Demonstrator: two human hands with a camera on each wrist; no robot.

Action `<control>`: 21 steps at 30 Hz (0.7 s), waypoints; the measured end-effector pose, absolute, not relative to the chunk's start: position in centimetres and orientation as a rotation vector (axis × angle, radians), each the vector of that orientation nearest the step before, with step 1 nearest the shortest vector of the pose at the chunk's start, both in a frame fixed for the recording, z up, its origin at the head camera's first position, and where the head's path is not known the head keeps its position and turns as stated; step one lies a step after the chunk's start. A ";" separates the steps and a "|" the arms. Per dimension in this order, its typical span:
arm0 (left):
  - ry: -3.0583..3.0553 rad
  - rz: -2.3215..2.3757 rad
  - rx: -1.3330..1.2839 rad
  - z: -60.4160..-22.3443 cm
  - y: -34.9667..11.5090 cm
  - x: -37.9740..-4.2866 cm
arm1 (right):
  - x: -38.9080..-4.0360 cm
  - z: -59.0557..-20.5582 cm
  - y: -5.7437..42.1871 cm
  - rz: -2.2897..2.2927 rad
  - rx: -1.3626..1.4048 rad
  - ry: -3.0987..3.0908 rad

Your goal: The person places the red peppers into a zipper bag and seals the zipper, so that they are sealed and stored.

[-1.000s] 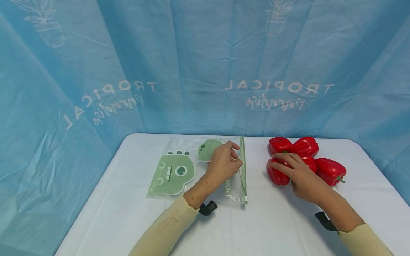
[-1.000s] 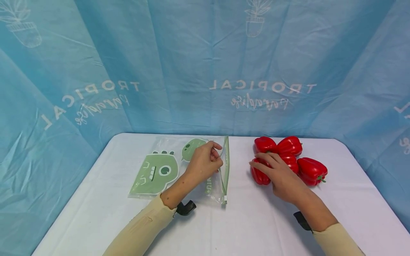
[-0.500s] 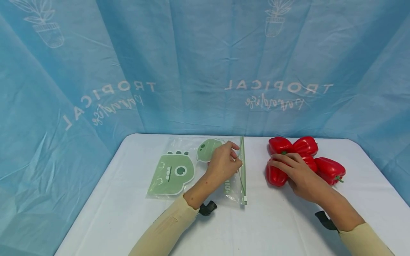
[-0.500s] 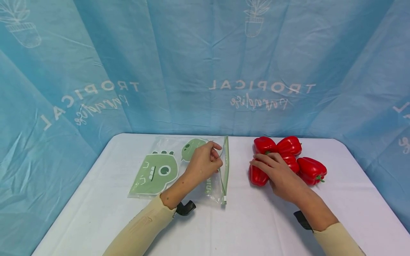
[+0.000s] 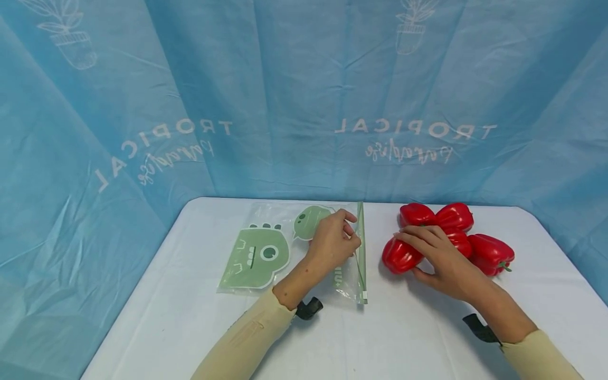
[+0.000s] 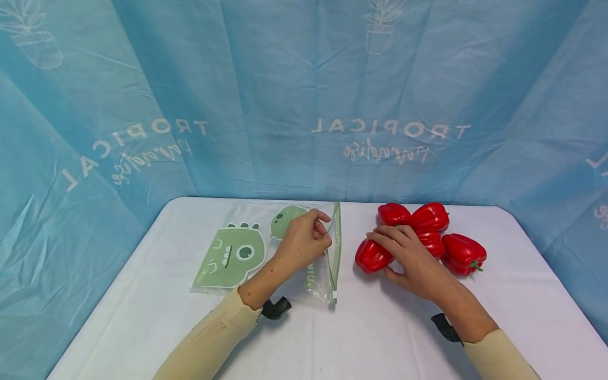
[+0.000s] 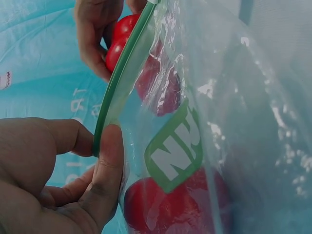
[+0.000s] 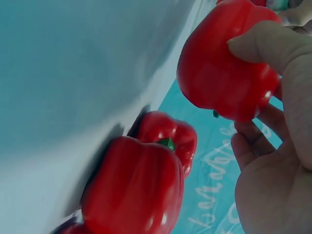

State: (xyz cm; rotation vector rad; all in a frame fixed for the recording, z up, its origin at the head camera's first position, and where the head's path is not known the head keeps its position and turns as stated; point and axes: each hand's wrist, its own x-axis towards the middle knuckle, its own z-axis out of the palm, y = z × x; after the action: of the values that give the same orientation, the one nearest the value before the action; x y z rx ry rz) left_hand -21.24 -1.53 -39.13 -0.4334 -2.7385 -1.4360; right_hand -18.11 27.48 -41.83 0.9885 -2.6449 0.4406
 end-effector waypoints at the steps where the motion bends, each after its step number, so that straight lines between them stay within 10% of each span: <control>1: -2.742 -1.441 -0.433 -39.1 -1.5 -21.2 | -18.1 -41.8 27.3 0.452 0.981 -2.643; 21: -2.745 -1.621 -0.430 -38.7 -1.8 -21.3 | -19.0 -41.9 22.7 0.661 0.728 -2.760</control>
State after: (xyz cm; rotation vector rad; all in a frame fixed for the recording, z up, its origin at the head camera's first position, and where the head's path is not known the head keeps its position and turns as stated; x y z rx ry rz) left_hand -21.32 -1.76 -38.65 -0.4300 -2.7455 -1.6209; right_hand -19.01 22.72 -41.90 0.7275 -2.7601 0.6611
